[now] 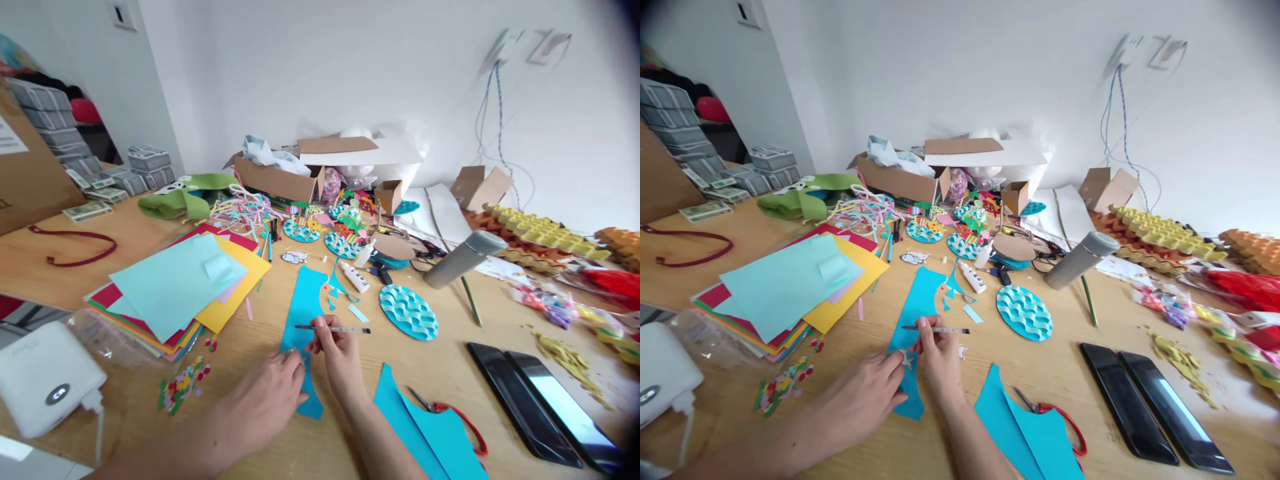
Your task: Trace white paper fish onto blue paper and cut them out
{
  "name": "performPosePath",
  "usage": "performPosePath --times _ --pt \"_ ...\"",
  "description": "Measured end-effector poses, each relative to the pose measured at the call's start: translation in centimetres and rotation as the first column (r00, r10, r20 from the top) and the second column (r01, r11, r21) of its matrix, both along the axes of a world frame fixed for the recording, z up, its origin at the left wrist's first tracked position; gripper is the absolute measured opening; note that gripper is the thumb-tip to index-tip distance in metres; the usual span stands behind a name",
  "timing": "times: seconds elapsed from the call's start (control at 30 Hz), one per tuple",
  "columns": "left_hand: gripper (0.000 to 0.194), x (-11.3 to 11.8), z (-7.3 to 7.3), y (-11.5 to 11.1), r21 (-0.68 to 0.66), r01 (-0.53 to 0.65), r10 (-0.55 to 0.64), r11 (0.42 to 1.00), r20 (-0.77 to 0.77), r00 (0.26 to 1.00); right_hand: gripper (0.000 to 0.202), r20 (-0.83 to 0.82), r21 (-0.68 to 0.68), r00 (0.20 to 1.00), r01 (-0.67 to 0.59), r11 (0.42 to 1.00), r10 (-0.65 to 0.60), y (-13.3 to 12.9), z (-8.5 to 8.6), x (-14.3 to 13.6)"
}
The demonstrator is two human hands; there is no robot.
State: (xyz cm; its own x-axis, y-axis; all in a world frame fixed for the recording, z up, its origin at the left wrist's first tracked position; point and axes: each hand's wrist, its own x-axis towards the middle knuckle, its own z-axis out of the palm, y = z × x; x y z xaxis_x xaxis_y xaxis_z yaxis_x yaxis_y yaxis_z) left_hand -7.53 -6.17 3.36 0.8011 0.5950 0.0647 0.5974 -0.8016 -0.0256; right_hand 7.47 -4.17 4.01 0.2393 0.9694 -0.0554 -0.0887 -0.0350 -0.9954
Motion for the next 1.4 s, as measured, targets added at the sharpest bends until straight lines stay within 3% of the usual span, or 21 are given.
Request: performPosePath --times 0.17,0.33,0.53,0.67,0.73,0.83,0.97,1.27,1.4 --pt "0.033 0.3 0.5 -1.7 -0.017 -0.088 0.089 0.996 0.022 0.996 0.030 -0.066 -0.030 0.998 0.015 0.999 -0.017 -0.4 -0.5 -0.6" --pt "0.043 0.9 -0.7 -3.0 -0.099 -0.186 0.192 0.978 0.064 0.979 0.022 -0.071 -0.018 0.997 -0.046 0.999 0.044 -0.8 -1.7 -0.7" --pt "0.047 1.2 -2.5 -3.6 -0.118 -0.201 0.218 0.973 0.156 0.963 0.016 0.133 0.035 0.981 -0.145 0.989 0.139 -1.1 -2.2 -0.8" --pt "0.046 1.4 -2.2 -3.7 -0.099 -0.228 0.244 0.969 0.211 0.947 0.011 0.287 0.057 0.948 -0.160 0.985 0.137 -1.1 -2.7 -0.7" --pt "0.036 1.5 -1.7 -3.7 -0.122 -0.240 0.262 0.963 0.221 0.939 0.010 0.330 0.062 0.935 -0.158 0.985 0.129 -1.1 -2.9 -0.7" --pt "0.021 1.6 -1.2 -3.7 -0.183 -0.255 0.291 0.950 0.208 0.934 0.011 0.342 0.071 0.932 -0.153 0.986 0.120 -1.0 -2.9 -0.8" --pt "0.017 1.4 -1.1 -3.7 -0.231 -0.280 0.327 0.932 0.202 0.923 0.013 0.302 0.050 0.943 -0.166 0.985 0.143 -1.0 -2.7 -0.9" --pt "0.023 1.4 -0.5 -3.8 -0.323 -0.314 0.311 0.893 -0.062 0.948 0.008 0.262 0.014 0.955 -0.145 0.989 0.137 -0.9 -1.5 -0.6" --pt "0.024 1.5 -0.3 -3.8 -0.307 -0.305 0.289 0.902 -0.095 0.953 0.010 0.260 -0.063 0.938 -0.219 0.974 0.228 -0.5 -0.2 -0.7"
